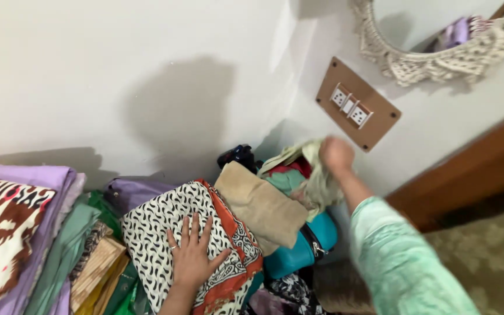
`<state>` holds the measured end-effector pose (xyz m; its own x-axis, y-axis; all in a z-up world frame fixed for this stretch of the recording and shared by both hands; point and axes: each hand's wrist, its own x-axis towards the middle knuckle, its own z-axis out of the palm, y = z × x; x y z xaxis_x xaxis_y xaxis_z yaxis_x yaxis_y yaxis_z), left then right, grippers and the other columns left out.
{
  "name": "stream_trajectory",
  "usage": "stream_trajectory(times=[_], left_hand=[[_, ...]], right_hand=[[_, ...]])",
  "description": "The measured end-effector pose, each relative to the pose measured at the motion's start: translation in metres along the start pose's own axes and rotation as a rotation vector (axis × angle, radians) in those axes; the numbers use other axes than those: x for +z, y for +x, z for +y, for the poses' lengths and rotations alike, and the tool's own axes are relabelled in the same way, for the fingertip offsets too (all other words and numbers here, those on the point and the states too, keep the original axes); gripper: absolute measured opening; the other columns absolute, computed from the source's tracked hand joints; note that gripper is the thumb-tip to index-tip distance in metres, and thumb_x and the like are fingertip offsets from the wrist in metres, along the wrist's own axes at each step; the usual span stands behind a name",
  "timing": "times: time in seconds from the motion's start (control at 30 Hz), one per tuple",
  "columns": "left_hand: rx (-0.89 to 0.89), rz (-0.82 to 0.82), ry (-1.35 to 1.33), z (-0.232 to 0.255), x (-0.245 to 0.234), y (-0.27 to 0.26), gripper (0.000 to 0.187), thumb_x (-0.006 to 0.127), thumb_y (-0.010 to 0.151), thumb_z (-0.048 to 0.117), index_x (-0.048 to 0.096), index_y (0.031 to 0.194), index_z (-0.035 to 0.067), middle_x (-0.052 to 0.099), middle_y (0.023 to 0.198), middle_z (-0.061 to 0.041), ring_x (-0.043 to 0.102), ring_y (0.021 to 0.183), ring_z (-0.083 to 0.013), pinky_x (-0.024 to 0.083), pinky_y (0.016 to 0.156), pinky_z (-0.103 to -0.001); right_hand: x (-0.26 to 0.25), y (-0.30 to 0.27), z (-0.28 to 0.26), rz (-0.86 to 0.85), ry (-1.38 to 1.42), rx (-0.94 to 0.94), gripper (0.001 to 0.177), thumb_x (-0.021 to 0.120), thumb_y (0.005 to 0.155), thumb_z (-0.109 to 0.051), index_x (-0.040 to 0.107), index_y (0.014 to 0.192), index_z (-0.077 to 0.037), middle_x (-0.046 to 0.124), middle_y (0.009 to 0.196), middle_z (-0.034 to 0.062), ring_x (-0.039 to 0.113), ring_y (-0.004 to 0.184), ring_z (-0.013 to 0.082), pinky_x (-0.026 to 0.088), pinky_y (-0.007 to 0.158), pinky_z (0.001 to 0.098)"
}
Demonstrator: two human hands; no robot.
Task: Sorting, unfolding, and stacking various pieces of clothing and fabric on a carpeted floor.
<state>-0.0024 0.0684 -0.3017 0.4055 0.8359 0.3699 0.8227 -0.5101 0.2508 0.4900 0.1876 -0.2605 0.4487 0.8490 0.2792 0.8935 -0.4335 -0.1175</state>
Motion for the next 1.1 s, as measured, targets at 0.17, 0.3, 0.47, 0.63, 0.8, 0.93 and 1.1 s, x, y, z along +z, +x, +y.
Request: stream_trajectory(times=[0.17, 0.3, 0.47, 0.63, 0.8, 0.93, 1.1], left_hand=[[-0.141, -0.344, 0.069, 0.021, -0.037, 0.023, 0.102, 0.058, 0.079, 0.077, 0.027, 0.162, 0.027, 0.019, 0.170, -0.013, 0.009, 0.153, -0.0324, -0.001, 0.116, -0.067], [-0.146, -0.399, 0.062, 0.026, -0.050, 0.032, 0.095, 0.058, 0.083, 0.074, 0.030, 0.159, 0.026, 0.018, 0.169, -0.012, 0.010, 0.155, -0.0313, 0.001, 0.119, -0.067], [-0.117, -0.491, 0.034, 0.021, -0.046, 0.035, 0.088, 0.062, 0.085, 0.068, 0.035, 0.155, 0.024, 0.020, 0.167, -0.012, 0.013, 0.156, -0.0299, 0.004, 0.121, -0.065], [0.034, -0.084, -0.385, 0.039, -0.075, 0.066, 0.089, 0.068, 0.086, 0.057, 0.036, 0.155, 0.011, 0.033, 0.161, -0.021, 0.030, 0.149, -0.0366, 0.025, 0.119, -0.060], [0.212, 0.323, -0.598, 0.109, -0.181, 0.083, 0.120, 0.091, 0.067, 0.051, 0.025, 0.148, -0.008, 0.040, 0.147, -0.037, 0.043, 0.132, -0.0492, 0.038, 0.108, -0.053], [0.141, 0.081, -0.994, 0.112, -0.184, 0.093, 0.097, 0.083, 0.075, 0.034, 0.034, 0.152, 0.001, 0.067, 0.126, -0.024, 0.066, 0.114, -0.0383, 0.052, 0.098, -0.047], [-0.069, -0.437, -1.534, 0.058, -0.185, 0.110, 0.049, 0.067, 0.086, 0.011, 0.065, 0.134, 0.000, 0.076, 0.118, -0.013, 0.074, 0.103, -0.0273, 0.060, 0.091, -0.043]], right_hand=[[-0.150, 0.062, -0.010, 0.444, 0.705, -0.157, 0.025, 0.054, 0.103, -0.014, 0.066, 0.087, 0.002, 0.066, 0.079, 0.0213, 0.065, 0.071, 0.0305, 0.052, 0.068, 0.0455], [-0.230, 0.061, -0.027, 0.334, 1.035, -0.179, 0.019, 0.055, 0.103, -0.013, 0.066, 0.092, -0.003, 0.066, 0.080, 0.0087, 0.058, 0.073, 0.0163, 0.048, 0.068, 0.0369], [-0.389, -0.007, -0.074, -0.001, 1.709, -0.224, 0.019, 0.052, 0.103, -0.018, 0.063, 0.117, -0.012, 0.068, 0.105, 0.0013, 0.065, 0.093, 0.0141, 0.056, 0.083, 0.0354], [-0.494, -0.116, -0.102, -0.014, 1.749, -0.467, 0.028, 0.047, 0.096, -0.008, 0.061, 0.120, -0.004, 0.069, 0.113, 0.0072, 0.068, 0.104, 0.0199, 0.057, 0.100, 0.0370], [-0.510, -0.190, -0.092, 0.020, 1.627, -0.524, 0.027, 0.044, 0.096, -0.002, 0.062, 0.116, 0.003, 0.066, 0.110, 0.0081, 0.064, 0.101, 0.0175, 0.054, 0.101, 0.0307], [-0.533, -0.256, -0.094, 0.291, 1.062, -0.435, 0.024, 0.045, 0.103, -0.004, 0.066, 0.111, 0.002, 0.067, 0.101, 0.0054, 0.060, 0.091, 0.0123, 0.050, 0.089, 0.0270], [-0.533, -0.304, -0.017, 0.644, 0.360, -0.192, 0.026, 0.046, 0.105, -0.001, 0.071, 0.115, -0.001, 0.070, 0.097, 0.0072, 0.065, 0.089, 0.0113, 0.052, 0.083, 0.0286]])
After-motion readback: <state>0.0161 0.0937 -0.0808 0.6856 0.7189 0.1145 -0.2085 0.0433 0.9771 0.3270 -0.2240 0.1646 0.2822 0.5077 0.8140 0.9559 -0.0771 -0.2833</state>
